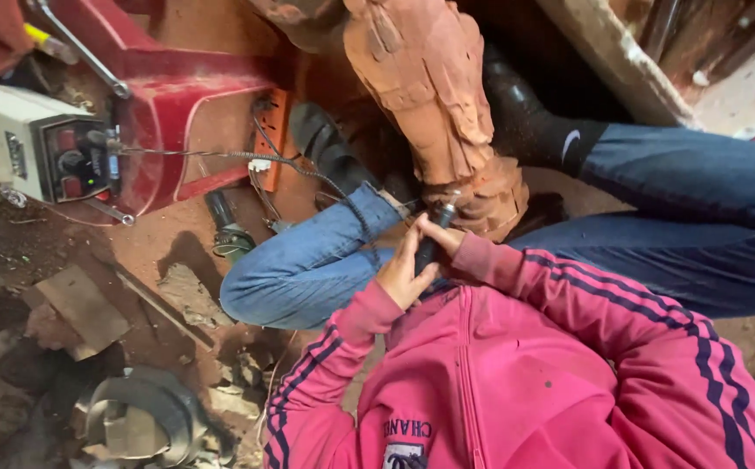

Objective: Using a rotary tool to carve intricate details into a wooden statue.

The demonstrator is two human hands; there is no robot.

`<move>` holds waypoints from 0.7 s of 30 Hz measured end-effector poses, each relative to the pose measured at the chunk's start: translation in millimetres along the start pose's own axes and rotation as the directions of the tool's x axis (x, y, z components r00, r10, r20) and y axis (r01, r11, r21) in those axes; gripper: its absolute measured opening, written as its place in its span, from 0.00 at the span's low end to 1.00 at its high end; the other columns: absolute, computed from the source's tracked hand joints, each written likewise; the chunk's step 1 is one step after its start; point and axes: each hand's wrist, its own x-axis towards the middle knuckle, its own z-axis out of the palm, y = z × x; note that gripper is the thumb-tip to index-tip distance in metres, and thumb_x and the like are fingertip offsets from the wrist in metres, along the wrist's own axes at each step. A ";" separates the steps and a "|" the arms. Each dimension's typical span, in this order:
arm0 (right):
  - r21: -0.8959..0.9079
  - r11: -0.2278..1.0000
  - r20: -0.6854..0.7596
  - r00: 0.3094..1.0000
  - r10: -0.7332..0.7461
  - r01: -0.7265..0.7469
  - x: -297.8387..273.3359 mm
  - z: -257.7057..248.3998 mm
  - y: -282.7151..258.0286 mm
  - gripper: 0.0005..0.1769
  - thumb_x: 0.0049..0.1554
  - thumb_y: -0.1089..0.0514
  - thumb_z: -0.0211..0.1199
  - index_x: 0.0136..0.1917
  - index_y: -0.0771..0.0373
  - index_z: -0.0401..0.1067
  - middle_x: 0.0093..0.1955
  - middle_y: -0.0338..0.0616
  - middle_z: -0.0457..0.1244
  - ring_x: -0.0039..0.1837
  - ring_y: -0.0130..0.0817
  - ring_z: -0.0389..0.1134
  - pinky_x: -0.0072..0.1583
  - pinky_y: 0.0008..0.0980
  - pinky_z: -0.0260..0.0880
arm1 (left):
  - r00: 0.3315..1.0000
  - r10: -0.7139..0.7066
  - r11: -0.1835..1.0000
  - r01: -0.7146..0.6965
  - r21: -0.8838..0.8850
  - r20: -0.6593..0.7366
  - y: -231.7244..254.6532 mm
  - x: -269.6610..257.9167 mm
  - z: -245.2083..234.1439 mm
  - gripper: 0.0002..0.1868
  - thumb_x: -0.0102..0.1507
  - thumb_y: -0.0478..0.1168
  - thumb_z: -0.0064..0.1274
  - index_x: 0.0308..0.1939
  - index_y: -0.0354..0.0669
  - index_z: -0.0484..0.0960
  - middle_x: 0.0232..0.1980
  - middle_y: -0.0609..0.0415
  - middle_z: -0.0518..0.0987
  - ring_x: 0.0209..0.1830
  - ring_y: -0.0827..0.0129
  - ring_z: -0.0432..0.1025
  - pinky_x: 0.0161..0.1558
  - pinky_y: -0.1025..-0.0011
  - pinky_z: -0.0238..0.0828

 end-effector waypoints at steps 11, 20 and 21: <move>0.183 0.936 -0.336 0.914 -0.227 0.300 40.4 -36.4 30.1 0.21 0.60 0.44 0.69 0.48 0.66 0.75 0.46 0.53 0.66 0.45 0.38 0.69 0.46 0.39 0.77 | 0.990 -0.091 0.995 0.087 0.041 0.112 35.5 3.2 -17.0 0.41 0.66 0.48 0.45 0.81 0.68 0.44 0.63 0.40 0.75 0.25 0.54 0.81 0.37 0.58 0.84; -0.012 0.968 -0.362 0.901 -0.239 0.252 45.2 -47.2 10.4 0.31 0.59 0.36 0.66 0.54 0.69 0.73 0.46 0.57 0.67 0.48 0.48 0.73 0.51 0.48 0.77 | 0.959 -0.231 0.971 0.216 0.106 0.162 60.8 29.6 -27.9 0.39 0.65 0.53 0.44 0.79 0.80 0.48 0.34 0.46 0.85 0.22 0.62 0.81 0.33 0.69 0.84; 0.160 0.941 -0.353 0.907 -0.229 0.300 57.6 -54.9 18.4 0.30 0.59 0.39 0.67 0.52 0.72 0.71 0.43 0.56 0.65 0.43 0.48 0.72 0.46 0.49 0.79 | 0.956 -0.248 0.965 0.229 0.131 0.159 60.3 32.2 -26.7 0.39 0.65 0.54 0.43 0.79 0.80 0.47 0.29 0.49 0.85 0.21 0.61 0.81 0.33 0.67 0.84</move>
